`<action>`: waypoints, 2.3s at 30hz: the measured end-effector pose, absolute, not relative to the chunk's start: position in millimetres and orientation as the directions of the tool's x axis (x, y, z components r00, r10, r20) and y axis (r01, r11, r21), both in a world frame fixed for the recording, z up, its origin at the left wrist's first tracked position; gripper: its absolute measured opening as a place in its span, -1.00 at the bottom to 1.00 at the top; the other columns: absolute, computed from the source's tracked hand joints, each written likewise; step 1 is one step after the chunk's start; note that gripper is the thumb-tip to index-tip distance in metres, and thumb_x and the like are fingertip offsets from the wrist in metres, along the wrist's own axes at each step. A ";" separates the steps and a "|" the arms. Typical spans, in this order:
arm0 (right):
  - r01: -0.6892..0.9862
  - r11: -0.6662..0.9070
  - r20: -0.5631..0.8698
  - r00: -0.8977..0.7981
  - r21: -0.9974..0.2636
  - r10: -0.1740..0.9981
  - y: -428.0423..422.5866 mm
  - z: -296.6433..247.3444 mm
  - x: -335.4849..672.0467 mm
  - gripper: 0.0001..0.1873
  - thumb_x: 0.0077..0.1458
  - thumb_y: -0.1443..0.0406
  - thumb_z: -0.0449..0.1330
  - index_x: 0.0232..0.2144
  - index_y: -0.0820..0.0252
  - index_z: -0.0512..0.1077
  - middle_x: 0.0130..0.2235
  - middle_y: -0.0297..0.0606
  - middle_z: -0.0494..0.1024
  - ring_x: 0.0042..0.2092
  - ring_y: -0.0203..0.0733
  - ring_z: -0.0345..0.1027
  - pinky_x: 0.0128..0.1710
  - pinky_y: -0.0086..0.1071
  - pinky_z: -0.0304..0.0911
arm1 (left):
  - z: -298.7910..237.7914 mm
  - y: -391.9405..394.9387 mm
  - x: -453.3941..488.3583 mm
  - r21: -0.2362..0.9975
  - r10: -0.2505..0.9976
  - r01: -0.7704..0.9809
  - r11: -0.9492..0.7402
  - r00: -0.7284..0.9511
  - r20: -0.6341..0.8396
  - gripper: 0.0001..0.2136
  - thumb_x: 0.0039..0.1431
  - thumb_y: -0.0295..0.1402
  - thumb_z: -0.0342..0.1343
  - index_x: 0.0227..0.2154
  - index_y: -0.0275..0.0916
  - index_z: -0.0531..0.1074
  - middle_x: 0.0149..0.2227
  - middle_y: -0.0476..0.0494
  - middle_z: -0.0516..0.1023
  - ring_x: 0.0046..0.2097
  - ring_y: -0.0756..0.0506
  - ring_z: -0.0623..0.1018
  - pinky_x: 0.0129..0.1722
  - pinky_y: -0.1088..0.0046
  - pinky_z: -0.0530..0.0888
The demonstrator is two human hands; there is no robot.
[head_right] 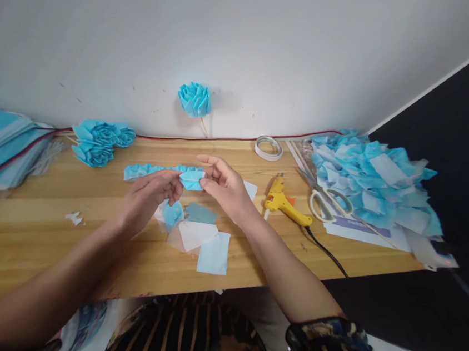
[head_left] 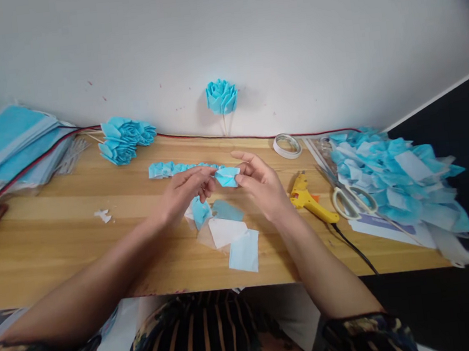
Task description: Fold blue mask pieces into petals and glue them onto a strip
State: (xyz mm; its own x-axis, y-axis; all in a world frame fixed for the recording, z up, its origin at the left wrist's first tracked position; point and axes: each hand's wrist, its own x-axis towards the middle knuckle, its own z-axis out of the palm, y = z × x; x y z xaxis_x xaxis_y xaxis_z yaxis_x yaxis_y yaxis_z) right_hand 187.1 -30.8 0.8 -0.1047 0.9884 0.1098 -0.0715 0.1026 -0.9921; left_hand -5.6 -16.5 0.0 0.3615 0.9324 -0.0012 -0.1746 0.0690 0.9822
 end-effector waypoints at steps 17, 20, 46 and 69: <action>-0.294 -0.097 -0.046 -0.176 -0.951 0.983 -33.0 -5.4 177.3 -0.59 0.02 0.24 0.33 -0.03 -0.03 0.46 -0.35 -0.45 0.43 -0.31 -0.31 0.37 -0.22 -0.34 0.44 | 2.5 -18.5 -3.3 1.000 0.933 -0.006 -0.012 0.359 0.013 -0.80 0.08 -0.24 0.22 -0.47 -0.24 0.38 -0.52 0.07 0.36 -0.49 0.06 0.30 -0.45 0.48 0.25; -0.299 -0.129 -0.060 -0.229 -0.946 0.971 -31.7 -6.0 179.4 -0.56 0.02 0.23 0.33 -0.01 -0.03 0.45 -0.33 -0.43 0.46 -0.30 -0.30 0.39 -0.22 -0.32 0.46 | 0.7 -17.7 -3.3 0.997 0.938 -0.069 0.039 0.346 -0.013 -0.83 0.04 -0.29 0.22 -0.48 -0.24 0.37 -0.53 0.06 0.38 -0.50 0.05 0.32 -0.46 0.48 0.27; 0.606 0.616 0.719 -0.101 -0.504 0.688 -40.0 3.7 181.5 -0.84 0.11 0.37 0.22 -0.27 0.00 0.37 -0.14 -0.23 0.54 -0.06 -0.01 0.42 0.00 0.00 0.30 | 7.1 -24.0 0.3 0.975 0.934 0.168 -0.145 0.348 0.079 -0.84 0.04 -0.27 0.17 -0.51 -0.23 0.37 -0.53 0.02 0.40 -0.48 0.03 0.34 -0.47 0.50 0.27; 0.295 0.449 0.426 -0.142 -0.844 0.894 -41.7 1.3 179.1 -0.76 0.14 0.26 0.26 -0.12 0.00 0.41 -0.03 -0.25 0.54 0.06 -0.10 0.42 0.06 -0.12 0.38 | -1.4 -21.0 -4.0 0.970 0.957 0.210 -0.122 0.284 0.059 -0.72 0.10 -0.24 0.09 -0.64 -0.25 0.41 -0.59 0.02 0.40 -0.50 0.03 0.30 -0.49 0.49 0.24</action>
